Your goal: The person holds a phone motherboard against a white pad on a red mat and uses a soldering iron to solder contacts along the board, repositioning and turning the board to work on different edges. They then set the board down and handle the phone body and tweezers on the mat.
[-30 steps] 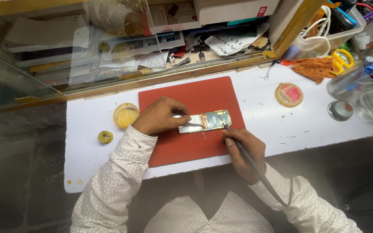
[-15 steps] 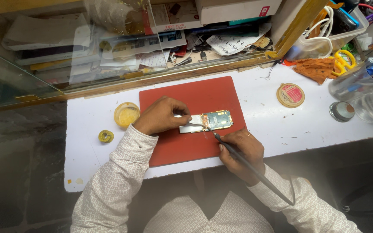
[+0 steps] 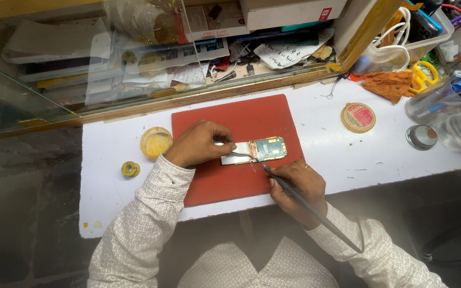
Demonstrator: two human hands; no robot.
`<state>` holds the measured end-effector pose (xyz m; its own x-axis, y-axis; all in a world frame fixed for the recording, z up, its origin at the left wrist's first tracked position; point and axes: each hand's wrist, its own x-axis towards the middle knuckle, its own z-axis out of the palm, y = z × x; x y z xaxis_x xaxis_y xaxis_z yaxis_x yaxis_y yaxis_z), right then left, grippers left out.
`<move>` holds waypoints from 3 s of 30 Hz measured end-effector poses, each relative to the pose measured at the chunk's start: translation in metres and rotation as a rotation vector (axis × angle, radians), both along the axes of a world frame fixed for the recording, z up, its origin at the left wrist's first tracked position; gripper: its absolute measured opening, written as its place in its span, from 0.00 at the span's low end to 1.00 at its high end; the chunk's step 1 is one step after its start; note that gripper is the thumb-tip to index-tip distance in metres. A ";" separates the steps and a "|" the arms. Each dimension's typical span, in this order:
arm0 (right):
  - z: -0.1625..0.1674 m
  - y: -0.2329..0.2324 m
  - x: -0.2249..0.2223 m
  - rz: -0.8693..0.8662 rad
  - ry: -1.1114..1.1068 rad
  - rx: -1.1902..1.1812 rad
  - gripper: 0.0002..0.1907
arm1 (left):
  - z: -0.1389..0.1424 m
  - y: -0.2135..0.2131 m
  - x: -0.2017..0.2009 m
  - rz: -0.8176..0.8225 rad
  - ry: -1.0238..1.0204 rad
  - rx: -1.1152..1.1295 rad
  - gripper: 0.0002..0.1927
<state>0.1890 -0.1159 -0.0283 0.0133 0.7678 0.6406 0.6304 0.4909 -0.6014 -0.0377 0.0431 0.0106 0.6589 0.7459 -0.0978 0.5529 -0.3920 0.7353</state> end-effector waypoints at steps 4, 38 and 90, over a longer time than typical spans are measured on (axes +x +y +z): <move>0.000 0.000 0.000 -0.001 -0.004 0.005 0.10 | 0.000 0.000 0.000 -0.001 -0.001 -0.002 0.11; 0.001 0.000 0.002 -0.005 0.031 -0.027 0.10 | -0.001 -0.001 0.000 0.012 -0.024 -0.014 0.10; -0.013 0.023 0.053 -0.122 0.560 -0.336 0.11 | -0.001 -0.002 0.001 0.008 -0.018 0.005 0.10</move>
